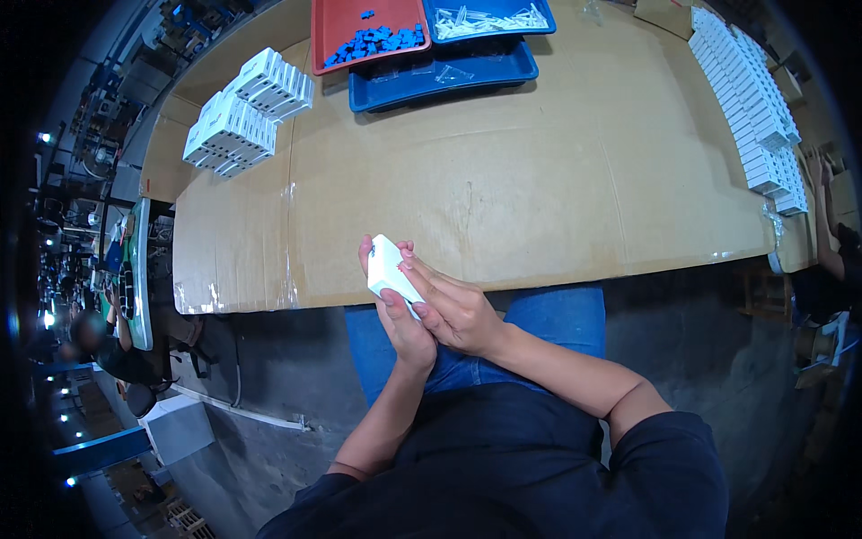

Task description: Assembling or packing components into a white electronic device housing at a factory workstation.

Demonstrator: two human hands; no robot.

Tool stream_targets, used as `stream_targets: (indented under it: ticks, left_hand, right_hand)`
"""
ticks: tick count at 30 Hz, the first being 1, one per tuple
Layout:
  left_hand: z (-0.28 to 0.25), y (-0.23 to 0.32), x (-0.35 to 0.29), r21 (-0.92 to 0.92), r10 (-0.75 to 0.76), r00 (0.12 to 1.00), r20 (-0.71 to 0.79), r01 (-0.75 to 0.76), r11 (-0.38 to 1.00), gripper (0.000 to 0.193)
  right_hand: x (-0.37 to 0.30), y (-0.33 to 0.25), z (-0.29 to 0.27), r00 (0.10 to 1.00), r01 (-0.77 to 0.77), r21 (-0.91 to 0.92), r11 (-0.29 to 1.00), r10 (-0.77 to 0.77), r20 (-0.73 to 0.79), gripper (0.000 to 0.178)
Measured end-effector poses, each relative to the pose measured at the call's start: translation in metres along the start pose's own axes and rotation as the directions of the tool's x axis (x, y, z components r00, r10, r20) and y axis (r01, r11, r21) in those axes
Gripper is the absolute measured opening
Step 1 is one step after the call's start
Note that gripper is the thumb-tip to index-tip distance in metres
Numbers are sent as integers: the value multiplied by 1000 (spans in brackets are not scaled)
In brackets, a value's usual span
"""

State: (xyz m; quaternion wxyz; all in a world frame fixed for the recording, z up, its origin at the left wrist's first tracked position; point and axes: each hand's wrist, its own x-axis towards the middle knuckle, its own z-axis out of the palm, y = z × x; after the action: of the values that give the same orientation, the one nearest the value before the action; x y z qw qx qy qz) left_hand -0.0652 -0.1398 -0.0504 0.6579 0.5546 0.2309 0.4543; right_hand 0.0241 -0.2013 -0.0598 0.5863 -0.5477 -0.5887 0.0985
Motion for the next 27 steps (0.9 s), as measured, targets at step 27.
stream_targets:
  ticks: [27]
  left_hand:
    - [-15,-11,18,459,282,950,132,-310,832,112]
  right_hand:
    - [18,-23,-5,735,-609,650,455,632,247,52]
